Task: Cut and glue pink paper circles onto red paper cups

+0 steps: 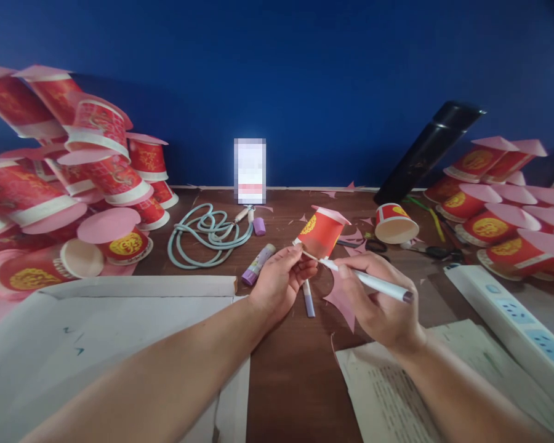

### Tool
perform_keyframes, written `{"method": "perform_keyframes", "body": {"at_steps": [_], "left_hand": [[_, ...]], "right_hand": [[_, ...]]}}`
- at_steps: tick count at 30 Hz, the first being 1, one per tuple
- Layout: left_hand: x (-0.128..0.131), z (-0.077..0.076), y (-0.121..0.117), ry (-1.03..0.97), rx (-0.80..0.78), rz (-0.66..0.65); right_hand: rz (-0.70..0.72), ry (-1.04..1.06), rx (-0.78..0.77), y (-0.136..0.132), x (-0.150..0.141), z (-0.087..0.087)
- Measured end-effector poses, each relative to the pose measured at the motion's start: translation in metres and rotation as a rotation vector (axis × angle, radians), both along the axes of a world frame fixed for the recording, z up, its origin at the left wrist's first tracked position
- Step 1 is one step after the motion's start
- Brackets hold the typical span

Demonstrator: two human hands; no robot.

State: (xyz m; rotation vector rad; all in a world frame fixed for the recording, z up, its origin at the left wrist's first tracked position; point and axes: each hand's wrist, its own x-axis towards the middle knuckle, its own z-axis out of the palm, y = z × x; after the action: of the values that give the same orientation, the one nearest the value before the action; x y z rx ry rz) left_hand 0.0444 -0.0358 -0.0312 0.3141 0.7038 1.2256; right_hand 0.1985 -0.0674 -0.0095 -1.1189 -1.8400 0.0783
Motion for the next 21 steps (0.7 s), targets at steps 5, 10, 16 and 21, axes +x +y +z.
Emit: {"method": "perform_keyframes", "body": {"at_steps": [5, 10, 16, 21], "left_hand": [[0.0006, 0.0005, 0.0008, -0.005, -0.012, 0.008], [0.0004, 0.0016, 0.0007, 0.0, -0.012, 0.005], [-0.0003, -0.0004, 0.0004, -0.016, -0.005, -0.006], [-0.0014, -0.0018, -0.0001, -0.023, 0.012, -0.025]], "right_hand": [[-0.002, 0.012, -0.004, 0.0001, 0.0008, 0.0], [-0.024, 0.035, 0.028, 0.0003, -0.0004, 0.0022], [-0.076, 0.1, 0.056, 0.0021, 0.0001, 0.0039], [-0.057, 0.101, 0.073, 0.0038, 0.0006, 0.0039]]}}
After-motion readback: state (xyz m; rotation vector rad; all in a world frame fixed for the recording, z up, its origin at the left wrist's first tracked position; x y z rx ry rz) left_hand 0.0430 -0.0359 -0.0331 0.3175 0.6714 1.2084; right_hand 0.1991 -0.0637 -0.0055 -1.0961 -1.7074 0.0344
